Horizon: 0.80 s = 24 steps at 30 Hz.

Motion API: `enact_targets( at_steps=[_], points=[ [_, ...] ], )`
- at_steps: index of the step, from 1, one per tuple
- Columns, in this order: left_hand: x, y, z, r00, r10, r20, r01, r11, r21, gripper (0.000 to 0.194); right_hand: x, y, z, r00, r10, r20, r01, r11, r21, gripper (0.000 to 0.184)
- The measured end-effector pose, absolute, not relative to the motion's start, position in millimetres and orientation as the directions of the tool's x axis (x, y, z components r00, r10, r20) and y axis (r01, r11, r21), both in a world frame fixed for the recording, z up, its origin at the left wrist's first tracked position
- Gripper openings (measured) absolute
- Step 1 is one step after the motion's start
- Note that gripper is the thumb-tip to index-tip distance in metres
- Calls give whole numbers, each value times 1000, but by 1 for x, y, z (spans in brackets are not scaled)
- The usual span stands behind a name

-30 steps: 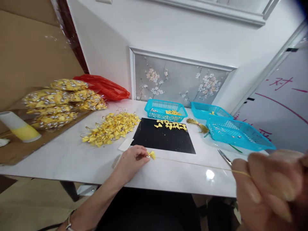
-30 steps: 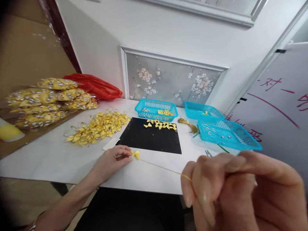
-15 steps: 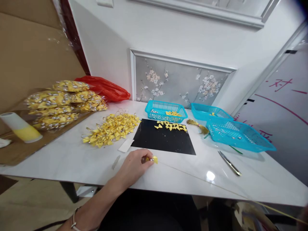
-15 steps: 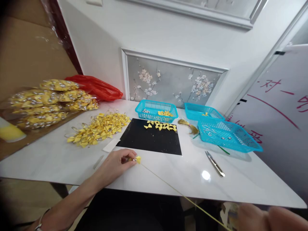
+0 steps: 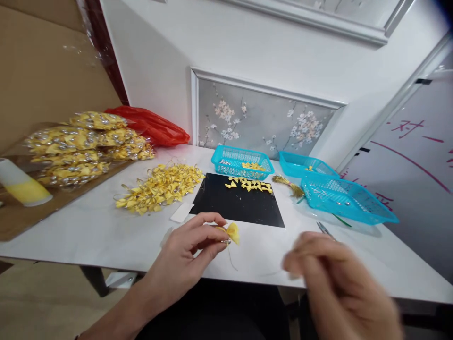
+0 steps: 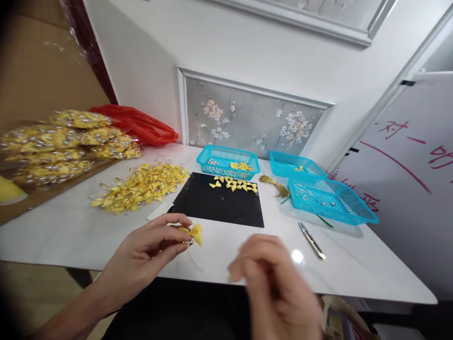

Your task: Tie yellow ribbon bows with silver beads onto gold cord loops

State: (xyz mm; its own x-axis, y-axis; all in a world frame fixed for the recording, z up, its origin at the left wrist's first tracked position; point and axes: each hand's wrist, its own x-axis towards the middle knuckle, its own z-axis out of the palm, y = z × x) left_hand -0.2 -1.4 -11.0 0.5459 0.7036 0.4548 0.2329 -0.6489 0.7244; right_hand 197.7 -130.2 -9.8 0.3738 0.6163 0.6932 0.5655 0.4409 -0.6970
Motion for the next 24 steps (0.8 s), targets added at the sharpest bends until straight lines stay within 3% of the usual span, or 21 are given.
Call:
enact_targets(
  at_steps=[5, 9, 16, 19, 24],
  points=[
    [0, -9, -4, 532, 633, 562, 191, -737, 649, 18, 158, -95, -10, 151, 664, 732, 697, 454, -555, 21],
    [1, -12, -1, 518, 644, 564, 132, -711, 691, 21, 153, -93, -16, 171, 676, 717, 719, 413, -560, 22],
    [2, -15, -5, 475, 816, 331, 57, -403, 913, 17, 152, -94, -19, 217, 676, 704, 698, 397, -596, 18],
    [2, -15, -4, 460, 838, 292, -17, -321, 947, 30, 154, -95, -20, 205, 668, 715, 728, 384, -568, 17],
    [5, -14, 0, 461, 851, 250, -42, -261, 964, 34, 157, -99, -21, 148, 639, 755, 817, 352, -457, 21]
  ],
)
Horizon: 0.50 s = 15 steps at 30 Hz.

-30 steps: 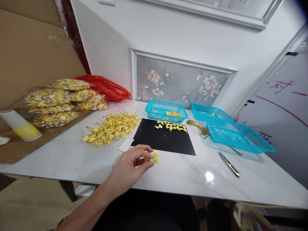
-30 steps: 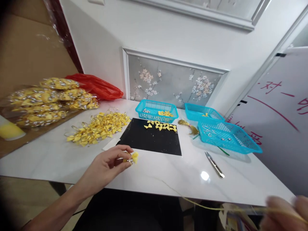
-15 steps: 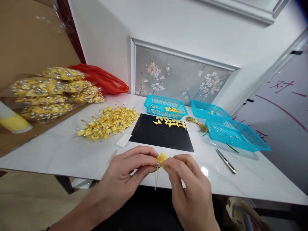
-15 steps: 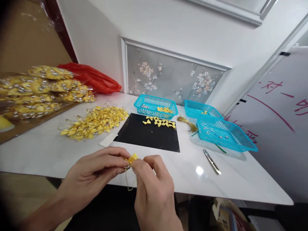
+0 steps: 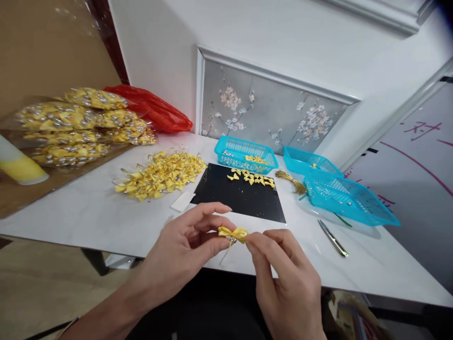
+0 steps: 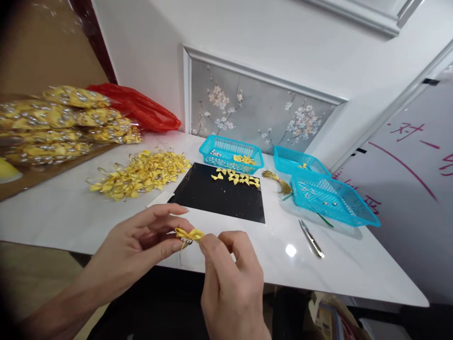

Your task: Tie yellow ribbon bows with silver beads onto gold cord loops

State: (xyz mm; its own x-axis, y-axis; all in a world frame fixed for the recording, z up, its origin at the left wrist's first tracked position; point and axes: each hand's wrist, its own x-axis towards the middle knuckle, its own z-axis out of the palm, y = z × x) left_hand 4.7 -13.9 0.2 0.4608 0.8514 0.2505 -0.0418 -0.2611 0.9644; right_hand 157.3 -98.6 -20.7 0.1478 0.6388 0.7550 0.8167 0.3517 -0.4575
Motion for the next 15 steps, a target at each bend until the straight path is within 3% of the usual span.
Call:
enact_targets(
  at_steps=[5, 15],
  points=[
    [6, -16, 2, 480, 850, 217, -72, -208, 975, 33, 155, -102, -18, 106, 571, 814, 884, 321, -341, 26],
    [6, -17, 0, 472, 853, 222, -48, -227, 973, 33, 156, -101, -14, 46, 582, 812, 904, 322, -282, 24]
  ],
)
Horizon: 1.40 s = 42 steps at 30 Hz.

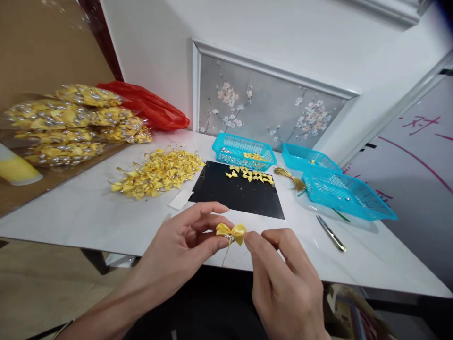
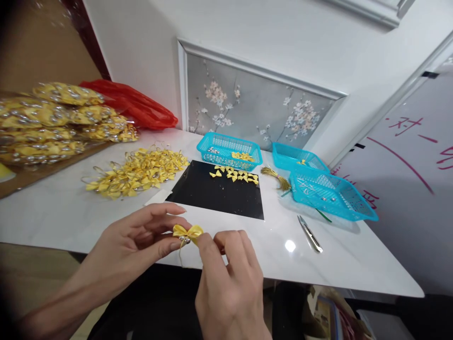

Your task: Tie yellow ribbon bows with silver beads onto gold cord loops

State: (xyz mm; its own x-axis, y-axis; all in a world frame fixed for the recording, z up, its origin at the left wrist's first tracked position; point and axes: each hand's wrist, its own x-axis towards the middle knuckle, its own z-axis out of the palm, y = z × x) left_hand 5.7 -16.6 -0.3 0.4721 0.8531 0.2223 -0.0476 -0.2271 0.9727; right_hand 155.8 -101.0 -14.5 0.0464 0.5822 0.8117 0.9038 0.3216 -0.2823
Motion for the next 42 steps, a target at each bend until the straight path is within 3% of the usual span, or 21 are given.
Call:
enact_targets(
  at_steps=[9, 13, 19, 23, 35, 42],
  points=[
    [6, -17, -2, 488, 838, 244, -5, -277, 961, 31, 154, -100, -15, 34, 568, 823, 915, 313, -254, 22],
    [6, -17, -5, 478, 834, 276, 14, -321, 947, 26, 152, -100, -19, 62, 589, 806, 905, 307, -294, 19],
    [7, -16, -2, 468, 747, 472, 63, -561, 825, 18, 151, -102, -24, 122, 611, 782, 866, 320, -385, 17],
    [6, -15, 1, 494, 686, 534, 41, -633, 773, 20, 153, -104, -25, 133, 625, 769, 853, 322, -410, 19],
    [1, -15, -4, 540, 626, 563, -65, -635, 770, 27, 148, -104, -30, 218, 692, 688, 718, 364, -593, 18],
    [1, -17, -10, 540, 602, 588, -184, -598, 780, 33, 146, -104, -35, 267, 638, 722, 682, 404, -609, 19]
  ],
)
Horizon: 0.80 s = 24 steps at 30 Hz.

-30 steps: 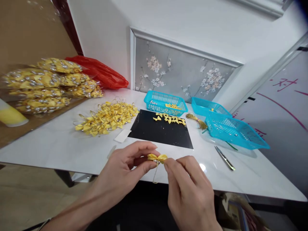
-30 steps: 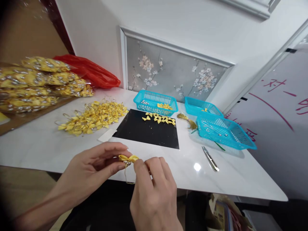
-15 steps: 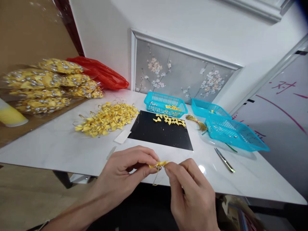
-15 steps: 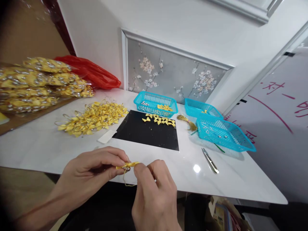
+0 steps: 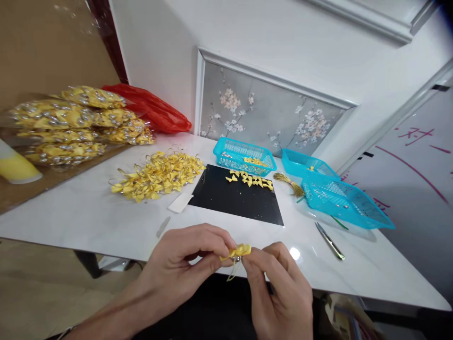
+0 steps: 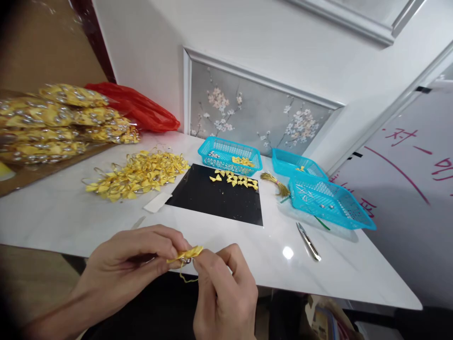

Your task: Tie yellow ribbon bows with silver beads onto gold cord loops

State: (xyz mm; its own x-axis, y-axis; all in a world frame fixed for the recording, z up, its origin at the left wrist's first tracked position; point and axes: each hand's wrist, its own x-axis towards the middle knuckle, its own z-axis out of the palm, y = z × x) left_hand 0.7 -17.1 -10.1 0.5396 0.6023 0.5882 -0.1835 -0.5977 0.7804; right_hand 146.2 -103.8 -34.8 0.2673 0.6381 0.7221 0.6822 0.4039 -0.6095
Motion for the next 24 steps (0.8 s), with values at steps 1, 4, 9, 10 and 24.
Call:
enact_targets(
  at_steps=[1, 4, 9, 10, 24],
  points=[
    [1, -17, -10, 535, 606, 589, -190, -593, 782, 33, 146, -104, -35, 273, 631, 726, 682, 405, -609, 19],
    [2, -17, -10, 525, 637, 565, -195, -556, 808, 32, 146, -103, -37, 281, 618, 735, 690, 403, -602, 18],
    [1, -18, -6, 526, 702, 480, -156, -475, 866, 27, 149, -103, -39, 240, 591, 770, 735, 407, -542, 20],
    [1, -19, -6, 521, 715, 466, -143, -465, 874, 27, 150, -103, -39, 229, 589, 775, 747, 404, -528, 21],
    [1, -20, -6, 525, 783, 334, -78, -347, 935, 17, 149, -105, -36, 224, 648, 728, 747, 366, -556, 17]
  ],
)
